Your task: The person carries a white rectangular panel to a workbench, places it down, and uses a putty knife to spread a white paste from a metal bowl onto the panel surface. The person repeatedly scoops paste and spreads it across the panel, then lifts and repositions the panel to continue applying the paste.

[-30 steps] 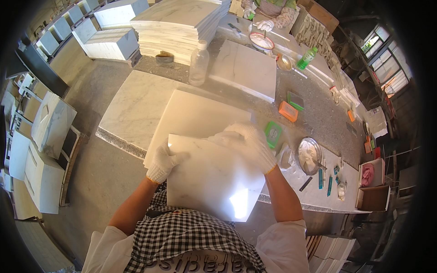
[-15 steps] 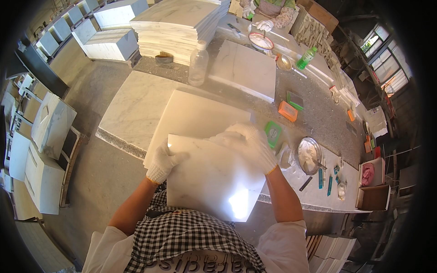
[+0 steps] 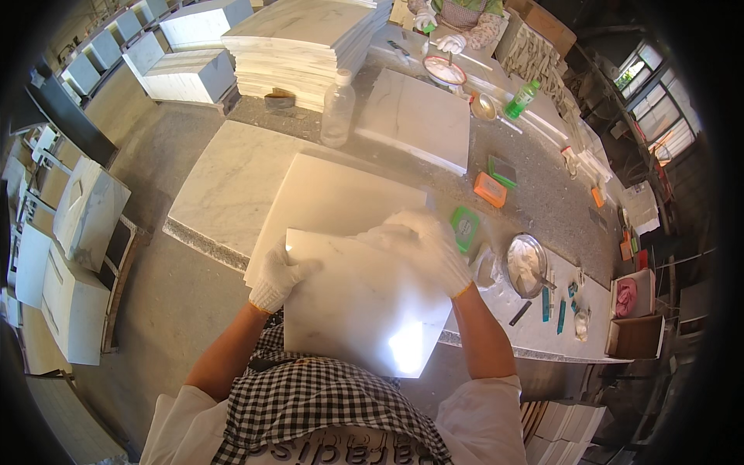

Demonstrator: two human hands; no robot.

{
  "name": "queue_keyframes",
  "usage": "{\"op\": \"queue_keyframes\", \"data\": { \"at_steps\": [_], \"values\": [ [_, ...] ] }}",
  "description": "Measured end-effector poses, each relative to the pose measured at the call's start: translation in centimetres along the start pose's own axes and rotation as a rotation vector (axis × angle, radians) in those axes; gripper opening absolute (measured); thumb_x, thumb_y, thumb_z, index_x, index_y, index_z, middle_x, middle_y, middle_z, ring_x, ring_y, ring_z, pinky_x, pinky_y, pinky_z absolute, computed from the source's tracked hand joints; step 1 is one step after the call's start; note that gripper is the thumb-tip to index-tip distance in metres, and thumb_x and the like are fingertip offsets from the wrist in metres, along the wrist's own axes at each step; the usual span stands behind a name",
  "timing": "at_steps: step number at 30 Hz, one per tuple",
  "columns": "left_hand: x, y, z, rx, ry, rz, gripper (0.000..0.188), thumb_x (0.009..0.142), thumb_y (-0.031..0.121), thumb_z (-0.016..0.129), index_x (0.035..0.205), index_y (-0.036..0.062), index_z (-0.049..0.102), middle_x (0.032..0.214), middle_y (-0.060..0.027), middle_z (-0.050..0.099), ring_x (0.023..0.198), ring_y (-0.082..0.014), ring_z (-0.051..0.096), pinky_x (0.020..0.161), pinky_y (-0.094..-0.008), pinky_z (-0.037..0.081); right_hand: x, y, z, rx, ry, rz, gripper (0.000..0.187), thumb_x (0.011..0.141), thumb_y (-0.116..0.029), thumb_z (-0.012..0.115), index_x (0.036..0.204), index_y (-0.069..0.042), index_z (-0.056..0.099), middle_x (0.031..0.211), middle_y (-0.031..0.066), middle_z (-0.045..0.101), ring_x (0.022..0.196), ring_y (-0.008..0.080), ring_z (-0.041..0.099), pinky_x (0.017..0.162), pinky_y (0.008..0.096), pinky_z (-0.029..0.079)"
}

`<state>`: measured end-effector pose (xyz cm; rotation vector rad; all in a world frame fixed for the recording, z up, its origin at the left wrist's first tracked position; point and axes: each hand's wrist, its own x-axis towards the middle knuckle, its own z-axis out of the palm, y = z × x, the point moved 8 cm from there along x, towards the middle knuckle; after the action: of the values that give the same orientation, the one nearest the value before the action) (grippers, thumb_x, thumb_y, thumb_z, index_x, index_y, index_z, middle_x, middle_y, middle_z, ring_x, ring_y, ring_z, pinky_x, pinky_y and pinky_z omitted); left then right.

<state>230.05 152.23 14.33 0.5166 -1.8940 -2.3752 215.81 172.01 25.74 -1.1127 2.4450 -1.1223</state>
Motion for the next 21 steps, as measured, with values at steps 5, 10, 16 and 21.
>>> {"op": "queue_keyframes", "data": {
  "at_steps": [5,10,16,21],
  "values": [
    [-0.12,0.19,0.14,-0.015,-0.001,0.01,0.061,0.093,0.008,0.078,0.143,-0.006,0.048,0.116,-0.0164,0.072,0.095,-0.0195,0.073,0.079,-0.0307,0.061,-0.22,0.06,-0.26,0.011,0.0,0.022,0.027,0.085,-0.021,0.077,0.101,0.001,0.075,0.101,0.0129,0.074,0.099,0.0259,0.068,0.091,0.0381,0.052],
    [-0.08,0.28,0.15,-0.012,-0.013,0.013,0.063,0.092,0.008,0.078,0.145,-0.006,0.046,0.118,-0.0167,0.071,0.094,-0.0189,0.073,0.078,-0.0303,0.061,-0.26,0.3,-0.26,-0.013,0.006,0.011,0.027,0.085,-0.021,0.077,0.102,0.001,0.075,0.102,0.013,0.074,0.1,0.0253,0.068,0.091,0.038,0.052],
    [-0.09,0.18,0.15,-0.028,-0.015,0.003,0.064,0.092,0.008,0.078,0.145,-0.0057,0.046,0.12,-0.0168,0.071,0.095,-0.0187,0.072,0.077,-0.0303,0.061,-0.51,0.23,-0.51,0.026,0.019,0.04,0.026,0.086,-0.018,0.076,0.103,0.001,0.075,0.102,0.0122,0.074,0.1,0.0229,0.068,0.092,0.037,0.052],
    [-0.15,0.17,0.2,-0.056,-0.008,0.006,0.062,0.092,0.008,0.078,0.144,-0.006,0.047,0.12,-0.0168,0.071,0.096,-0.0191,0.072,0.08,-0.0308,0.061,-0.51,0.38,-0.59,0.043,0.016,0.048,0.026,0.086,-0.017,0.076,0.104,0.002,0.075,0.103,0.0126,0.074,0.099,0.0222,0.068,0.092,0.0363,0.052]
  ]
}}
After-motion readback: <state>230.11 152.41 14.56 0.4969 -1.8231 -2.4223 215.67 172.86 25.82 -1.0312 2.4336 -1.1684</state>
